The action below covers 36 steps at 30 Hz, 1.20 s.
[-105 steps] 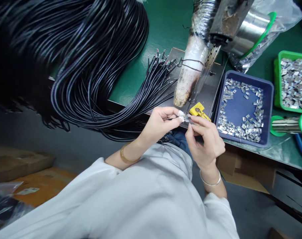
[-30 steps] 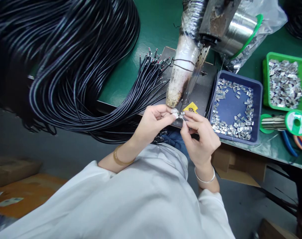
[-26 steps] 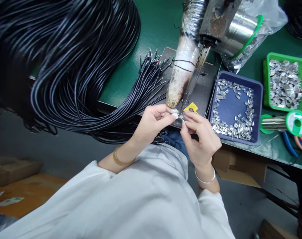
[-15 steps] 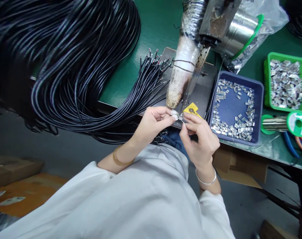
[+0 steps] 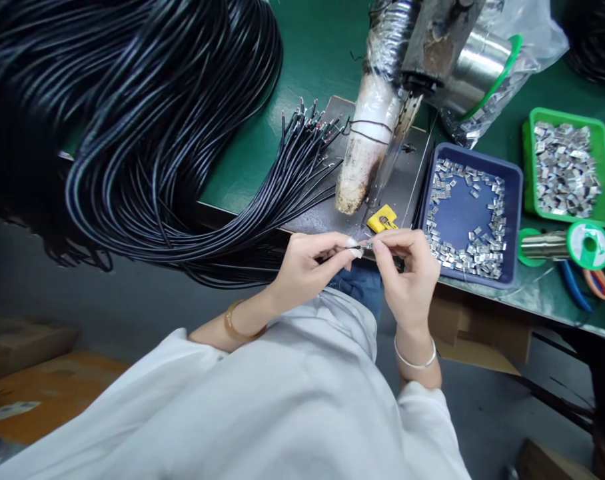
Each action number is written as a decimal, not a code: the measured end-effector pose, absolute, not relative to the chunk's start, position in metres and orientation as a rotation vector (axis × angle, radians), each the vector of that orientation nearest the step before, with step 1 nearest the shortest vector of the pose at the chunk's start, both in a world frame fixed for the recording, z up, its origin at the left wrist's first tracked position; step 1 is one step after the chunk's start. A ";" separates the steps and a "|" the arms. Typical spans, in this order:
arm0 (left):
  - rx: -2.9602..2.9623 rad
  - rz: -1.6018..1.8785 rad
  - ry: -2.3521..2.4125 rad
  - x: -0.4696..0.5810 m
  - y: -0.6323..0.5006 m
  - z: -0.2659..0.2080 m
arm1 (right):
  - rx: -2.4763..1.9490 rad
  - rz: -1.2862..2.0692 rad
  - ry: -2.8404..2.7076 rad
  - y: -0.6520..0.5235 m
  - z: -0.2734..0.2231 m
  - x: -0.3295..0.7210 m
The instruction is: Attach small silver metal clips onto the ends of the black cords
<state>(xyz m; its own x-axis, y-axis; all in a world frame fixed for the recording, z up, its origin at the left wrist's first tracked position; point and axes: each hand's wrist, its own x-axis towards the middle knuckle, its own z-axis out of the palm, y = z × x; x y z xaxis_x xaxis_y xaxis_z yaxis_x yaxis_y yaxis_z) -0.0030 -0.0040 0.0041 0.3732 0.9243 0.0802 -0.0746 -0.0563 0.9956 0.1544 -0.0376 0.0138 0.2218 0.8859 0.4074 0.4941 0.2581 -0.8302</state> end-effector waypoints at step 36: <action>1.155 0.960 0.862 0.006 0.009 0.003 | -1.311 -0.183 -1.644 -0.041 -0.001 0.146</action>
